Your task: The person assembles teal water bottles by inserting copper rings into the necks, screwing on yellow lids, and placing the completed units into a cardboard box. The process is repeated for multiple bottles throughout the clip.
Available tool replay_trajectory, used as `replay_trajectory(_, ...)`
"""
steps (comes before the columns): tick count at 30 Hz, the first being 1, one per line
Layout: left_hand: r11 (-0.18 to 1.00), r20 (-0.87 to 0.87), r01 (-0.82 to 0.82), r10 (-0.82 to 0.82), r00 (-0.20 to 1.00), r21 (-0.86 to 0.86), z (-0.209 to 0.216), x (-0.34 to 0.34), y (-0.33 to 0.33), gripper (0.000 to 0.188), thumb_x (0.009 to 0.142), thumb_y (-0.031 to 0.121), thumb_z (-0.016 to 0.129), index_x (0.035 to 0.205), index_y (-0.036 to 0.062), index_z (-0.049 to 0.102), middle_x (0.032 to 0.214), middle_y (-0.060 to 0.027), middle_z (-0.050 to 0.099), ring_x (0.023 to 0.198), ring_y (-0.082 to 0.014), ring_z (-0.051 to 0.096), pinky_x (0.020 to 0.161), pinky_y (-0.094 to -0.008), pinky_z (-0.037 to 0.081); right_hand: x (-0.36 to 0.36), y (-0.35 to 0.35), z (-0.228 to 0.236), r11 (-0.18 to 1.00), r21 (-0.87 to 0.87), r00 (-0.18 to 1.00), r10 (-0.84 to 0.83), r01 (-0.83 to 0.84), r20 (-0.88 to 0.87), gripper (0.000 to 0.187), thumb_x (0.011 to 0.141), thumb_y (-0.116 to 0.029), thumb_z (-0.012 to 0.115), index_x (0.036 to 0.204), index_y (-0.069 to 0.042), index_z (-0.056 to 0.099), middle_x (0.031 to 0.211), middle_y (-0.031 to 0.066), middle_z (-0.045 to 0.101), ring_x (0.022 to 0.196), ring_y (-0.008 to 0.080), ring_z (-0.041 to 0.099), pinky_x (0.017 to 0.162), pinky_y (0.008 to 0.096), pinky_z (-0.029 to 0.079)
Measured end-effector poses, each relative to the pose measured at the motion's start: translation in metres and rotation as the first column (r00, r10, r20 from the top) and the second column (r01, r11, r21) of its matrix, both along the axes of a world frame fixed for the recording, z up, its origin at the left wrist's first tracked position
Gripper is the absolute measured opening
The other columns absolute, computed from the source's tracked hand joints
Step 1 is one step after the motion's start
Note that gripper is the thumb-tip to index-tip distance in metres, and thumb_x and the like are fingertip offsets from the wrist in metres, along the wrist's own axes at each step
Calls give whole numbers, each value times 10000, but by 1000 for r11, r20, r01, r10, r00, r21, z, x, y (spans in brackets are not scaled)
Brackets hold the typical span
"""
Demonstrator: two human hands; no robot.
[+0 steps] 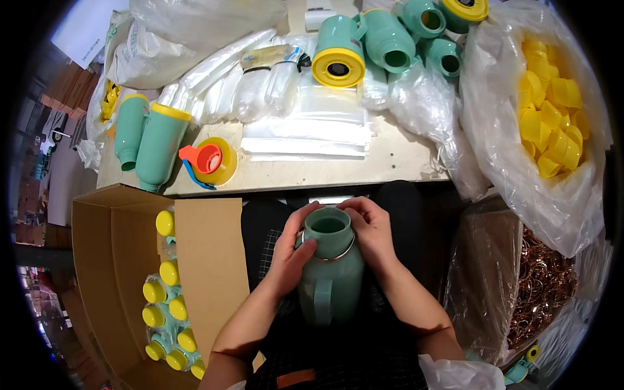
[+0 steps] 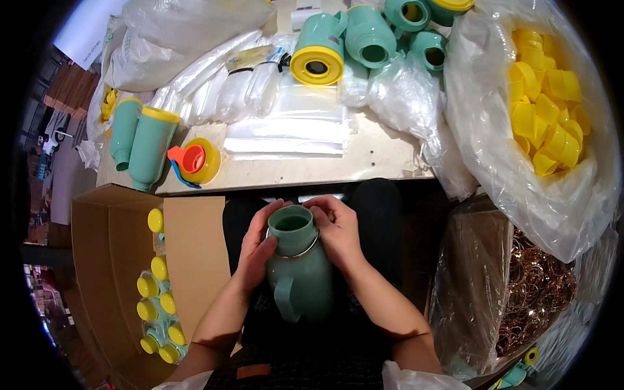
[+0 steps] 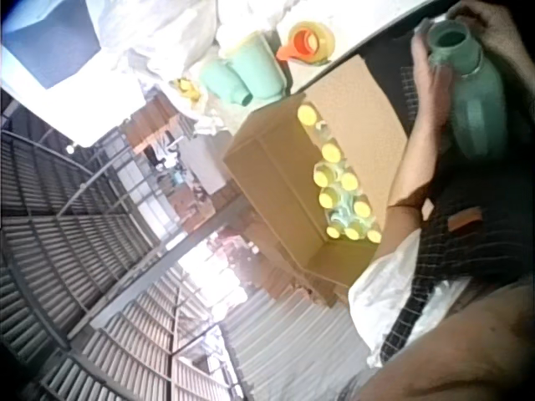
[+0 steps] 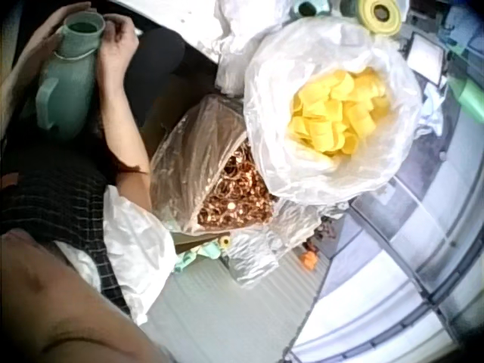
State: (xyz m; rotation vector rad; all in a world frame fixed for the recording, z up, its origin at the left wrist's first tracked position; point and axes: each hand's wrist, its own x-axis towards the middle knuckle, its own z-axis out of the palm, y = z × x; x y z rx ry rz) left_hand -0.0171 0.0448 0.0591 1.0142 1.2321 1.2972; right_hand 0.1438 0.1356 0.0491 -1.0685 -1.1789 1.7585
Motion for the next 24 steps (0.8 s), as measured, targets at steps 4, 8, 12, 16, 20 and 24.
replay_trajectory(4, 992, -61, -128, 127, 990, -3, -8, 14, -14, 501, 983, 163, 499, 1451, -3, 430, 1409, -151, 507, 1327, -252, 475, 1127, -375, 343, 17, -18, -18, 951, 305, 989, 0, -46, 148, 246, 922, -103, 582, 1124, 16, 653, 1127, 139, 653, 1101, 207, 589, 971, 331, 447)
replay_trajectory(8, 990, -89, -144, 144, 986, -1, -10, 22, -14, 467, 986, 136, 484, 1430, -5, 452, 1383, -163, 519, 1301, -265, 498, 1107, -381, 369, 19, -43, 2, 997, 68, 999, 24, -25, 22, 495, 873, -105, 578, 1348, 0, 487, 1233, 122, 587, 1156, 199, 545, 1045, 331, 400)
replay_trajectory(12, 991, -200, -130, 124, 972, -17, 0, 26, -10, 475, 956, 89, 475, 1423, 1, 460, 1380, -157, 512, 1295, -266, 503, 1099, -384, 380, 21, -40, 9, 998, -69, 992, -4, -4, -126, 442, 857, -52, 504, 1296, 0, 488, 1238, 117, 576, 1142, 166, 543, 1030, 318, 412)
replay_trajectory(16, 975, 7, -169, 171, 985, -146, 4, 31, -10, 483, 921, 50, 446, 1402, 8, 482, 1349, -147, 519, 1282, -258, 502, 1100, -377, 377, 21, -39, 5, 986, -160, 981, -79, 51, -177, 386, 823, -34, 436, 1205, -9, 481, 1152, 108, 568, 1038, 156, 554, 952, 304, 453)
replay_trajectory(20, 980, 158, -112, 138, 978, -164, -2, 26, -9, 479, 889, 49, 424, 1354, 7, 528, 1308, -136, 533, 1277, -239, 480, 1112, -360, 347, 23, -33, -1, 969, -218, 953, -169, 114, -252, 344, 807, 14, 387, 1139, -25, 468, 1069, 85, 553, 946, 128, 539, 855, 251, 467)
replay_trajectory(24, 991, 53, -47, 54, 997, -129, 6, 22, -7, 483, 865, 71, 444, 1333, 8, 547, 1296, -129, 535, 1280, -249, 463, 1118, -354, 328, 29, -29, 7, 987, -160, 974, -53, 18, -218, 345, 811, 46, 369, 1132, -31, 471, 1080, 79, 557, 950, 119, 537, 838, 237, 463)
